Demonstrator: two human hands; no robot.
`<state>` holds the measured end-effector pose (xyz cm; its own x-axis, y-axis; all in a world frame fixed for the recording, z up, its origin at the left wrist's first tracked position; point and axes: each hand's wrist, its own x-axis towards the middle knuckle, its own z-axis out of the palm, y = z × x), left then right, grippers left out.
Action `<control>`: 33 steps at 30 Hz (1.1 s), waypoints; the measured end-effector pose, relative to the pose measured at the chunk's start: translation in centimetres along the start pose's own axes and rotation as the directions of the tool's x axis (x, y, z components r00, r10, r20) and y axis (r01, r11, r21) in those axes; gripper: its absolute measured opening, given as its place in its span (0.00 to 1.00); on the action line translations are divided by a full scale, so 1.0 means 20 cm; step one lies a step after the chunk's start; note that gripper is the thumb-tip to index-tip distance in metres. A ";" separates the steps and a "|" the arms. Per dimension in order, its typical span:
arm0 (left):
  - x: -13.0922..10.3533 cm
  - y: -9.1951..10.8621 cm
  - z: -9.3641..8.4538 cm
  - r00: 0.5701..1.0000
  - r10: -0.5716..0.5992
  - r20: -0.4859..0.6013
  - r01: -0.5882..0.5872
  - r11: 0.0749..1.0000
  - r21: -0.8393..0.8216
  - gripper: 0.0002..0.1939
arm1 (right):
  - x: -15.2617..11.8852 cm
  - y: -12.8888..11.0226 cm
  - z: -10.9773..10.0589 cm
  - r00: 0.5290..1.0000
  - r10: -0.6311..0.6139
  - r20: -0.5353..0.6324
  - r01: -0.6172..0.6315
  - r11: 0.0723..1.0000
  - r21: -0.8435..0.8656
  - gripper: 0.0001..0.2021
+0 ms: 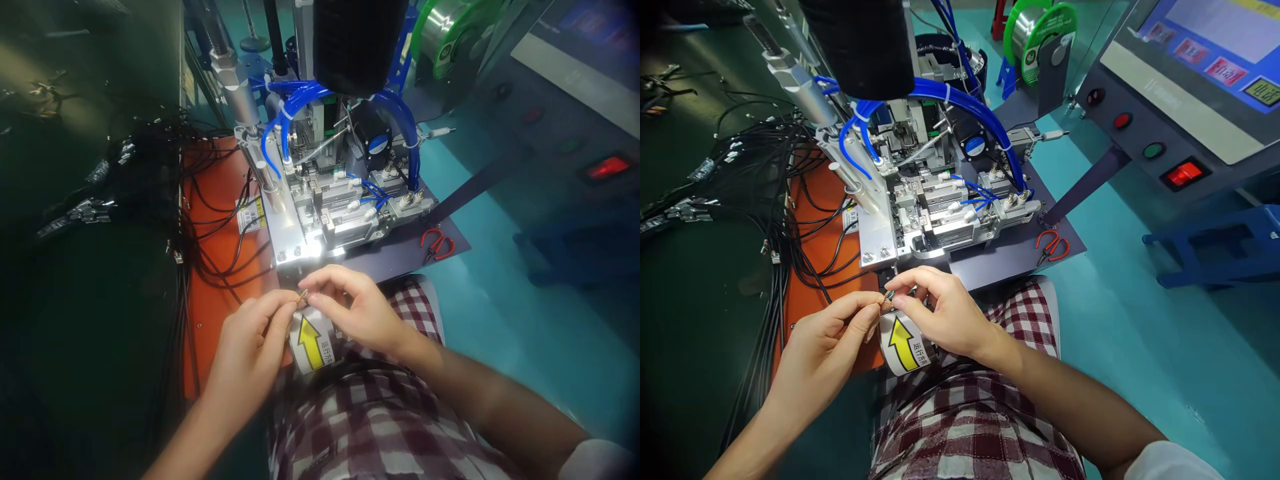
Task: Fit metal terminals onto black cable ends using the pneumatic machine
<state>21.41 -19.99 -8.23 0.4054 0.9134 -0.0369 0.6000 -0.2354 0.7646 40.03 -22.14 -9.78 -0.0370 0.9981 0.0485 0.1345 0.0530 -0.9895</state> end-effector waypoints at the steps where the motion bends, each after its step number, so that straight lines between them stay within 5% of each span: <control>1: 0.00 0.00 0.00 1.000 -0.002 0.013 0.002 1.000 -0.003 0.12 | 0.00 -0.01 0.01 1.000 0.014 -0.012 -0.014 1.000 -0.005 0.05; 6: 0.03 0.03 -0.02 0.992 -0.103 0.078 0.114 0.981 -0.158 0.18 | 0.02 -0.03 0.03 0.997 0.071 -0.022 -0.070 0.997 0.012 0.03; 15: 0.05 -0.02 -0.10 0.944 -0.229 0.238 0.310 0.867 -0.391 0.19 | 0.01 -0.01 0.05 0.992 -0.026 -0.127 0.017 0.997 -0.075 0.04; 28: 0.05 -0.01 -0.07 0.953 -0.202 0.227 0.272 0.902 -0.337 0.19 | 0.02 -0.04 0.08 0.995 -0.039 -0.090 0.033 0.998 -0.060 0.03; 33: 0.05 0.02 -0.08 0.965 -0.136 0.224 0.198 0.938 -0.284 0.17 | 0.04 -0.03 0.05 1.000 -0.017 0.009 0.017 1.000 0.005 0.05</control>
<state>20.98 -18.63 -6.92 0.4641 0.8392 -0.2835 0.4471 0.0544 0.8928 38.92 -21.41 -9.32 -0.0485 0.9968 0.0642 0.1290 0.0700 -0.9892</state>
